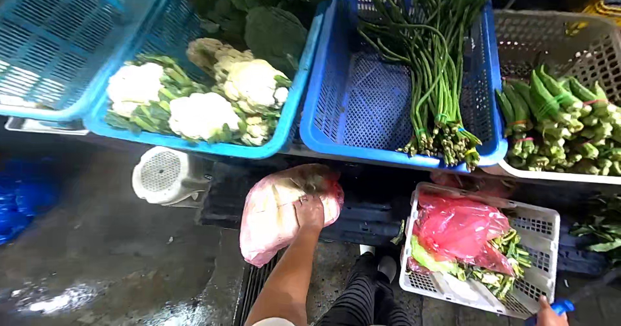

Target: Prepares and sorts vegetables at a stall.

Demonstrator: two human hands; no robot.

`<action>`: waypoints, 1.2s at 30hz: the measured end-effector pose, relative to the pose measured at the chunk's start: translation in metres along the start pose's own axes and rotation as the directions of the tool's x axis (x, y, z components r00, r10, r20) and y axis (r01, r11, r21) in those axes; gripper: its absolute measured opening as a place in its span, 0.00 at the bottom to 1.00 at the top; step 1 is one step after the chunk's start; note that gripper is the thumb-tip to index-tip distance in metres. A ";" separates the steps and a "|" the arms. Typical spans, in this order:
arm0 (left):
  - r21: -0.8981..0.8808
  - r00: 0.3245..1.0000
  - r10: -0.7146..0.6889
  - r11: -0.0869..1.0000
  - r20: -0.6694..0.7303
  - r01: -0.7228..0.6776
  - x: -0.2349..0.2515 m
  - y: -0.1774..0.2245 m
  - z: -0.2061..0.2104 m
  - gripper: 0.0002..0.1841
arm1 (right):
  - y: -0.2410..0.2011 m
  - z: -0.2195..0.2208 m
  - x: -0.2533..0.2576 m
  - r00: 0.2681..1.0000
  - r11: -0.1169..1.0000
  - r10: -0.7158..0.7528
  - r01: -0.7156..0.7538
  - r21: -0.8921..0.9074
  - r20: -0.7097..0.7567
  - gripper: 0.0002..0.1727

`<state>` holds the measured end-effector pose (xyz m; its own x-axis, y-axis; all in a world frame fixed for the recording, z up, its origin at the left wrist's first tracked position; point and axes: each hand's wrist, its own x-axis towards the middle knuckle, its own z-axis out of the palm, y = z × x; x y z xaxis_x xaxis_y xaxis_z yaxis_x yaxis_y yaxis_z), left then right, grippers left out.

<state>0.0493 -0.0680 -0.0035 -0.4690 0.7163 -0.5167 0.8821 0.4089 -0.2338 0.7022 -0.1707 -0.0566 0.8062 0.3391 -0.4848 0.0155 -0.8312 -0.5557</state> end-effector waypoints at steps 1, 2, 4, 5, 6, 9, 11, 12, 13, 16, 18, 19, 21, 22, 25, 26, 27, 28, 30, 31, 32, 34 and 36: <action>-0.002 1.000 -0.003 1.000 0.017 0.003 0.004 0.002 -0.005 0.19 | -0.005 -0.003 0.012 0.999 1.000 -0.022 0.023 -0.014 0.027 0.37; 0.001 1.000 -0.006 1.000 0.028 0.006 0.008 0.003 -0.008 0.18 | -0.009 -0.004 0.024 0.998 0.998 -0.039 0.042 -0.045 0.058 0.36; 0.006 1.000 0.014 1.000 0.023 -0.014 0.012 0.006 -0.002 0.17 | -0.012 -0.005 0.046 0.990 0.991 -0.071 0.084 -0.103 0.124 0.34; 0.004 0.999 0.037 0.999 0.007 -0.037 0.011 0.006 0.003 0.18 | -0.012 -0.005 0.054 0.985 0.985 -0.091 0.110 -0.130 0.146 0.33; 0.001 0.998 0.057 0.998 -0.011 -0.057 0.008 0.007 0.008 0.20 | -0.014 -0.005 0.057 0.982 0.979 -0.110 0.133 -0.152 0.152 0.32; -0.030 0.999 0.043 0.999 -0.014 -0.043 0.001 0.012 0.008 0.22 | -0.019 -0.003 0.051 0.981 0.971 -0.137 0.161 -0.175 0.139 0.35; -0.086 1.000 0.004 0.996 0.023 -0.002 0.002 0.012 0.003 0.21 | -0.017 -0.002 0.037 0.975 0.960 -0.147 0.181 -0.215 0.165 0.37; -0.110 0.999 0.003 0.994 0.049 0.002 0.004 0.011 -0.001 0.23 | -0.015 -0.001 0.028 0.967 0.948 -0.160 0.206 -0.242 0.196 0.37; -0.128 0.997 0.004 0.992 0.077 0.006 0.006 0.010 -0.005 0.28 | -0.013 0.000 0.016 0.955 0.937 -0.175 0.235 -0.257 0.238 0.37; -0.079 0.988 0.016 0.997 0.155 -0.004 0.014 0.012 -0.015 0.41 | -0.003 0.016 -0.023 0.920 0.927 -0.202 0.290 -0.237 0.335 0.38; -0.004 0.979 0.001 1.000 0.206 -0.001 0.017 0.010 -0.015 0.31 | 0.007 0.032 -0.051 0.903 0.927 -0.215 0.309 -0.214 0.373 0.39; -0.003 0.977 -0.002 1.000 0.213 0.003 0.017 0.006 -0.013 0.24 | 0.011 0.042 -0.065 0.901 0.931 -0.218 0.307 -0.197 0.375 0.40; -0.081 0.980 0.014 0.997 0.198 0.002 0.016 -0.010 -0.015 0.19 | 0.016 0.064 -0.093 0.902 0.944 -0.216 0.290 -0.155 0.373 0.39; -0.156 0.982 0.023 0.988 0.188 0.007 0.013 -0.021 -0.018 0.18 | 0.018 0.074 -0.107 0.902 0.951 -0.215 0.280 -0.130 0.374 0.39; -0.405 0.986 0.080 0.914 0.144 -0.015 -0.008 -0.067 -0.028 0.19 | 0.022 0.092 -0.149 0.901 0.960 -0.210 0.263 -0.095 0.381 0.37; -0.454 0.989 0.091 0.891 0.120 -0.027 -0.016 -0.087 -0.030 0.19 | 0.022 0.097 -0.163 0.901 0.958 -0.212 0.267 -0.099 0.377 0.37; -0.496 0.992 0.090 0.868 0.091 -0.034 -0.023 -0.109 -0.030 0.18 | 0.021 0.100 -0.176 0.900 0.953 -0.213 0.277 -0.122 0.380 0.37; -0.537 0.995 0.085 0.842 0.049 -0.046 -0.028 -0.133 -0.027 0.18 | 0.021 0.103 -0.185 0.897 0.944 -0.215 0.293 -0.154 0.387 0.37; -0.631 0.998 0.049 0.774 -0.036 -0.060 -0.036 -0.181 -0.022 0.16 | 0.018 0.105 -0.201 0.887 0.919 -0.212 0.324 -0.226 0.410 0.39; -0.687 0.997 0.009 0.724 -0.076 -0.058 -0.039 -0.206 -0.022 0.15 | 0.016 0.106 -0.208 0.883 0.910 -0.207 0.332 -0.249 0.421 0.39; -0.738 0.992 -0.049 0.673 -0.114 -0.052 -0.043 -0.232 -0.023 0.15 | 0.014 0.110 -0.215 0.881 0.904 -0.202 0.335 -0.264 0.428 0.39; -0.828 0.974 -0.150 0.558 -0.171 -0.060 -0.054 -0.281 -0.027 0.13 | 0.013 0.120 -0.231 0.883 0.907 -0.184 0.322 -0.271 0.432 0.40; -0.910 0.960 -0.233 0.412 -0.157 -0.049 -0.066 -0.310 -0.037 0.15 | 0.006 0.132 -0.251 0.887 0.917 -0.165 0.299 -0.264 0.431 0.40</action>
<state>-0.1949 -0.2214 0.1337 -0.6623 0.6810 -0.3124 0.3466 0.6481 0.6781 0.4213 -0.2026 -0.0273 0.4575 0.6281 -0.6294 0.4113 -0.7771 -0.4764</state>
